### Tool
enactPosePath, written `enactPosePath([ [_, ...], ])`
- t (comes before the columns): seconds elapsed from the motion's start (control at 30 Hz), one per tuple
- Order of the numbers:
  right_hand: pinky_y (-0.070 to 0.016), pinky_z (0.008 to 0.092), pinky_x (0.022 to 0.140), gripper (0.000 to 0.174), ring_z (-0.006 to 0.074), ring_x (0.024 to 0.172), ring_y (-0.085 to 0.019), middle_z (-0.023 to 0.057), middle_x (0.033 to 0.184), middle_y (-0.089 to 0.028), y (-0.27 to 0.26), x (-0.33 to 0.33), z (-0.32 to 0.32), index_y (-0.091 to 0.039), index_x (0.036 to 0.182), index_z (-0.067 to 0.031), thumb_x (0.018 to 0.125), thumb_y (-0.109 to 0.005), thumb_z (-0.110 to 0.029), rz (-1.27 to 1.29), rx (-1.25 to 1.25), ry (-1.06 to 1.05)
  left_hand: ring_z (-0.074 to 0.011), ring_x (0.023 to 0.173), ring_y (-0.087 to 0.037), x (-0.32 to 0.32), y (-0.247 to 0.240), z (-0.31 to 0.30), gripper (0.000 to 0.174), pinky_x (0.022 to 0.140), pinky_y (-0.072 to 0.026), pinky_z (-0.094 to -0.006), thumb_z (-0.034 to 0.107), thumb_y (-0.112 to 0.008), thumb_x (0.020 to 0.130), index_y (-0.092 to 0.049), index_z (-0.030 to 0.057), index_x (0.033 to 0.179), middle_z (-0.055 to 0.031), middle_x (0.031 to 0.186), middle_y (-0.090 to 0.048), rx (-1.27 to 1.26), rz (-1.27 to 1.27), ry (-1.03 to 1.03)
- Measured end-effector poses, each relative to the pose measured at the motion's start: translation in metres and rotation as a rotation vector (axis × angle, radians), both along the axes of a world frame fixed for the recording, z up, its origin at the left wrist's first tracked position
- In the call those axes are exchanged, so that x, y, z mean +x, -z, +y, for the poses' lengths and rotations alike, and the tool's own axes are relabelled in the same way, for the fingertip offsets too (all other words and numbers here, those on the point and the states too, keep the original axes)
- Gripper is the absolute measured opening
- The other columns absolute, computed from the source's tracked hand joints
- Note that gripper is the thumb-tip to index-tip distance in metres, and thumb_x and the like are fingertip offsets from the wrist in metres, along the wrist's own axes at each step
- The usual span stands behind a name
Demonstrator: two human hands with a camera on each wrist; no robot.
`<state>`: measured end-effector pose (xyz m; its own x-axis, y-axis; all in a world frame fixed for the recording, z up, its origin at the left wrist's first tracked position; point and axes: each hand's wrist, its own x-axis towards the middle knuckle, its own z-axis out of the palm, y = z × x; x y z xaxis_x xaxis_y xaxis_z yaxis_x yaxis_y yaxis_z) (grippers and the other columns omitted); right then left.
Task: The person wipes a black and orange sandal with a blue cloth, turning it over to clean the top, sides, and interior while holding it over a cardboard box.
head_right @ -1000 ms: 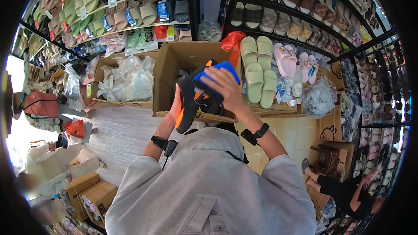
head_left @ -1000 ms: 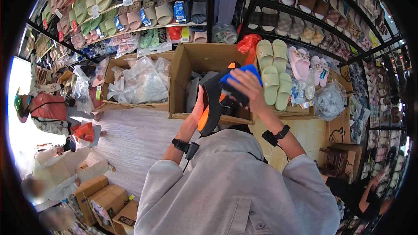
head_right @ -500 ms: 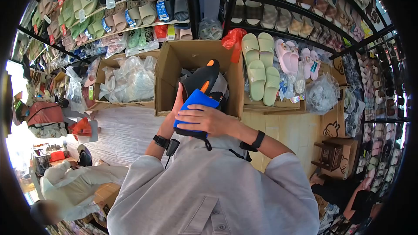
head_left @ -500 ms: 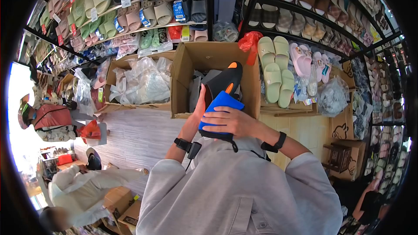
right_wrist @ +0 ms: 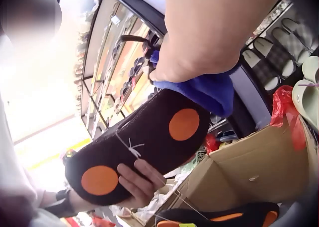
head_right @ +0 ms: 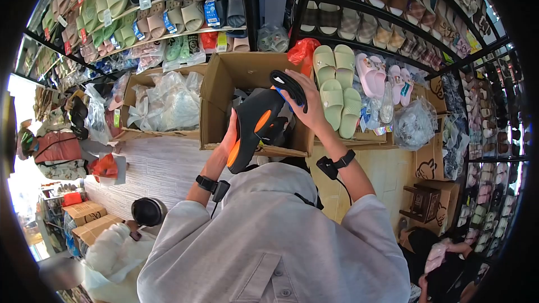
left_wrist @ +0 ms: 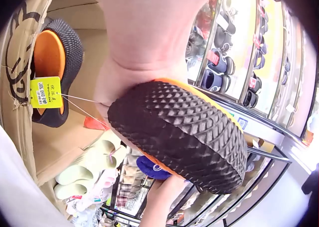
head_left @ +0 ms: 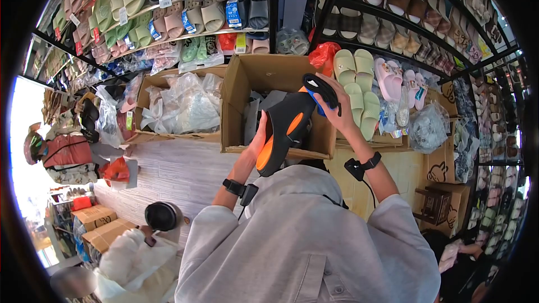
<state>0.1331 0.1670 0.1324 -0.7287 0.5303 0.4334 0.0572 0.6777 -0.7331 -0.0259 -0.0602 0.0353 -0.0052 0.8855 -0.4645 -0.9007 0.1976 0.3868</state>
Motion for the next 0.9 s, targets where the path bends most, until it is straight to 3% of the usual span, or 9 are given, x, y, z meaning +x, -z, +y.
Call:
enactPosePath([
  [0.2,-0.0403,0.0539,0.124,0.057,0.0336,0.15,-0.054,0.0104,0.155,-0.064,-0.013,0.007,-0.046,-0.071,0.145,-0.012,0.092,-0.085,-0.026,-0.047,0.413,-0.136,-0.0249,0.115,-0.075,-0.002,0.014,0.004,0.101,0.092,-0.0656,-0.0388,0.091,-0.041,0.098,-0.053,0.0123,0.161,-0.0112,0.144,-0.071,0.135,-0.143,0.024],
  [0.33,-0.0392,0.0545,0.124,0.063,0.0317,0.151,-0.053,0.0083,0.158,-0.062,-0.008,0.016,-0.089,-0.067,0.15,-0.0146,0.095,-0.082,-0.04,-0.042,0.357,-0.412,-0.0325,0.134,-0.067,0.006,-0.021,0.006,0.101,0.112,-0.0582,-0.0481,0.089,-0.042,0.1,-0.049,0.0105,0.164,-0.0163,0.155,-0.062,0.066,-0.213,-0.049],
  [0.37,-0.039,0.0524,0.125,0.06,0.0303,0.151,-0.053,0.0078,0.158,-0.061,-0.009,0.019,-0.1,-0.067,0.15,-0.0142,0.096,-0.08,-0.036,-0.05,0.347,-0.519,-0.036,0.144,-0.059,0.0,0.0,0.008,0.104,0.123,-0.048,-0.0546,0.089,-0.044,0.098,-0.045,0.0104,0.166,-0.0179,0.162,-0.056,0.167,-0.368,0.008],
  [0.47,-0.0391,0.046,0.127,0.052,0.0266,0.151,-0.053,0.0067,0.16,-0.059,-0.001,0.023,-0.118,-0.066,0.15,-0.0138,0.098,-0.07,-0.02,-0.089,0.574,-0.802,-0.0371,0.147,-0.057,0.006,-0.002,0.018,0.108,0.127,-0.0432,-0.0543,0.091,-0.045,0.097,-0.039,0.0117,0.17,-0.0179,0.166,-0.051,0.14,-0.3,-0.022],
  [0.5,-0.0396,0.0433,0.127,0.053,0.0241,0.15,-0.054,0.0058,0.162,-0.057,-0.001,0.021,-0.121,-0.064,0.151,-0.015,0.098,-0.063,-0.012,-0.031,0.63,-0.783,-0.0366,0.146,-0.057,0.006,-0.001,0.02,0.107,0.126,-0.0442,-0.0533,0.09,-0.044,0.098,-0.039,0.0109,0.17,-0.018,0.166,-0.051,0.142,-0.31,-0.016],
  [0.67,-0.045,0.0416,0.122,0.051,0.0218,0.146,-0.059,0.0055,0.156,-0.063,-0.007,0.014,-0.086,-0.067,0.148,-0.0182,0.098,-0.063,-0.009,-0.058,0.659,-0.594,-0.0347,0.146,-0.058,-0.002,-0.013,0.019,0.105,0.125,-0.0463,-0.0513,0.088,-0.041,0.1,-0.04,0.0099,0.169,-0.0168,0.166,-0.052,0.276,-0.473,0.076],
  [0.73,-0.0433,0.0442,0.123,0.052,0.0236,0.148,-0.058,0.0068,0.158,-0.063,-0.008,0.011,-0.063,-0.068,0.149,-0.0165,0.098,-0.061,-0.007,-0.106,0.614,-0.525,-0.0317,0.145,-0.059,-0.006,0.0,0.019,0.103,0.122,-0.0488,-0.0492,0.089,-0.041,0.099,-0.042,0.0132,0.169,-0.0123,0.167,-0.052,0.097,-0.365,0.038],
  [0.8,-0.0426,0.0456,0.124,0.053,0.0237,0.151,-0.055,0.0084,0.159,-0.061,-0.016,0.01,-0.041,-0.067,0.15,-0.0148,0.097,-0.062,-0.008,-0.155,0.562,-0.439,-0.0326,0.142,-0.062,-0.004,0.005,0.021,0.105,0.117,-0.0546,-0.05,0.089,-0.041,0.099,-0.041,0.0109,0.169,-0.0175,0.163,-0.055,0.031,-0.132,-0.036],
  [0.9,-0.0436,0.0494,0.122,0.054,0.0288,0.147,-0.059,0.0111,0.156,-0.064,-0.01,0.008,-0.008,-0.069,0.148,-0.0117,0.094,-0.071,-0.011,-0.106,0.521,-0.257,-0.0242,0.126,-0.07,-0.016,0.049,0.016,0.094,0.101,-0.0618,-0.0403,0.084,-0.045,0.102,-0.048,0.0159,0.166,-0.0086,0.155,-0.064,0.086,-0.139,0.037],
])
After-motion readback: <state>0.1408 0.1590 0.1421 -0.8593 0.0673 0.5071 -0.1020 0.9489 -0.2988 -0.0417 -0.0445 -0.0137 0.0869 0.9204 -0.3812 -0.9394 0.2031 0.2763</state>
